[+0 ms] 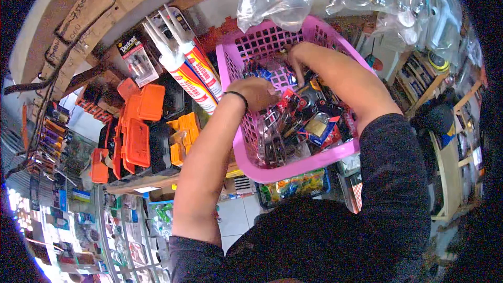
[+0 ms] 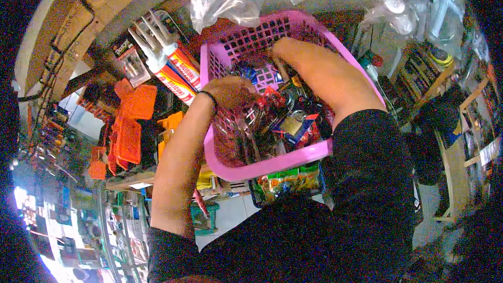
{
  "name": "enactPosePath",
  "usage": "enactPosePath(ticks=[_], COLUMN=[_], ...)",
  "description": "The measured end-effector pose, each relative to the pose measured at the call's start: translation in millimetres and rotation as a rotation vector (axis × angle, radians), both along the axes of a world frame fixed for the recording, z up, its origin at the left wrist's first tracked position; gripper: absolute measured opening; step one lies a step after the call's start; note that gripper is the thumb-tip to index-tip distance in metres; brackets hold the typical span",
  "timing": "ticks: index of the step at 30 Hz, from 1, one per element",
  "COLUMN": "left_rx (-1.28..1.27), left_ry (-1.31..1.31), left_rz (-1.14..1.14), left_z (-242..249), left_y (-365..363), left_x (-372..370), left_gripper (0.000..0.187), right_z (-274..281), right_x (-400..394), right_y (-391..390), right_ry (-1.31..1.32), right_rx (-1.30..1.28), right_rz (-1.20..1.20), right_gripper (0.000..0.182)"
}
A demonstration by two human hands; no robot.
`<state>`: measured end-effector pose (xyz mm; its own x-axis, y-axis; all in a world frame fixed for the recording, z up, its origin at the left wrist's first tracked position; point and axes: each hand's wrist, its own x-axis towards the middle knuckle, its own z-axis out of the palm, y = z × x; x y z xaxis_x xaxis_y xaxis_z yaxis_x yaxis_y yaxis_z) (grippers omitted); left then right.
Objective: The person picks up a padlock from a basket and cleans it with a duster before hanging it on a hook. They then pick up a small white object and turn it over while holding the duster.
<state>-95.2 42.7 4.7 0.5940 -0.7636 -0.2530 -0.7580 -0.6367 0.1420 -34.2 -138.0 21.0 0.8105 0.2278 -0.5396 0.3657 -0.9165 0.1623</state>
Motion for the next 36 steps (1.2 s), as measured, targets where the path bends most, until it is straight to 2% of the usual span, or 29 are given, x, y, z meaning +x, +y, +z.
enactPosePath(ticks=[2,4,5,6,7,8,9,10,13,16,18,19,21,22,24,26,28,30,32,34,36], left_rx=[0.030,0.093,0.093,0.041,-0.010,-0.010,0.061,0.132,0.126,0.105,0.052,-0.002,0.036,0.069,0.069,0.067,0.052,0.048,0.043,0.064,0.073], left_ry=[0.026,-0.092,-0.087,-0.103,-0.121,-0.119,-0.116,-0.114,-0.088,-0.012,-0.014,-0.016,-0.027,-0.041,-0.056,-0.069,-0.073,-0.086,-0.099,-0.097,-0.072], left_rz=[-0.010,0.013,0.015,-0.047,-0.109,-0.106,-0.070,-0.034,-0.033,-0.032,-0.003,0.022,0.054,0.084,0.045,0.005,0.130,0.132,0.130,0.090,0.079], left_z=[5,12,2,-13,-22,-13,-4,1,-5,10,11,12,18,21,3,12,22,22,22,23,16], left_y=[-1,-3,-1,2,4,2,-1,-3,0,-3,-1,0,-3,-4,0,-1,-4,-4,-4,-5,-4], left_x=[-6,-13,-5,8,15,8,2,-2,4,-7,-10,-12,-17,-19,-4,-11,-23,-24,-25,-24,-15], left_gripper=[0.036,0.016,0.016,0.026,0.037,0.037,0.037,0.037,0.037,0.037,0.037,0.037,0.037,0.037,0.036,0.036,0.022,0.022,0.022,0.035,0.034], right_z=[-16,-29,-15,-22,-27,-35,-41,-40,-34,-13,5,-7,-42,-39,-30,-37,-40,-38,-31,-24,-15], right_x=[1,2,27,37,42,50,59,55,40,11,-13,0,40,33,12,18,20,18,21,17,9], right_y=[-5,-12,-24,-30,-32,-35,-39,-41,-44,-33,-16,-20,-34,-32,-29,-31,-32,-33,-34,-34,-27], right_ry=[-0.001,-0.005,0.116,0.119,0.068,0.017,0.096,0.097,0.050,0.019,-0.122,-0.121,-0.228,-0.229,-0.416,-0.419,-0.422,-0.458,-0.480,-0.501,-0.548], right_rx=[0.116,0.223,0.192,0.193,0.148,0.103,0.146,0.146,0.296,0.400,0.243,0.247,0.052,0.057,0.135,0.167,0.199,0.331,0.351,0.368,0.518], right_rz=[-0.101,-0.203,0.176,0.178,0.083,-0.012,0.110,0.114,0.175,0.223,0.157,0.159,0.161,0.164,0.093,0.082,0.066,0.070,0.102,0.131,-0.128], right_gripper=[0.122,0.122,0.116,0.116,0.085,0.056,0.057,0.057,0.070,0.081,0.069,0.069,0.066,0.066,0.064,0.060,0.056,0.041,0.034,0.028,0.023])
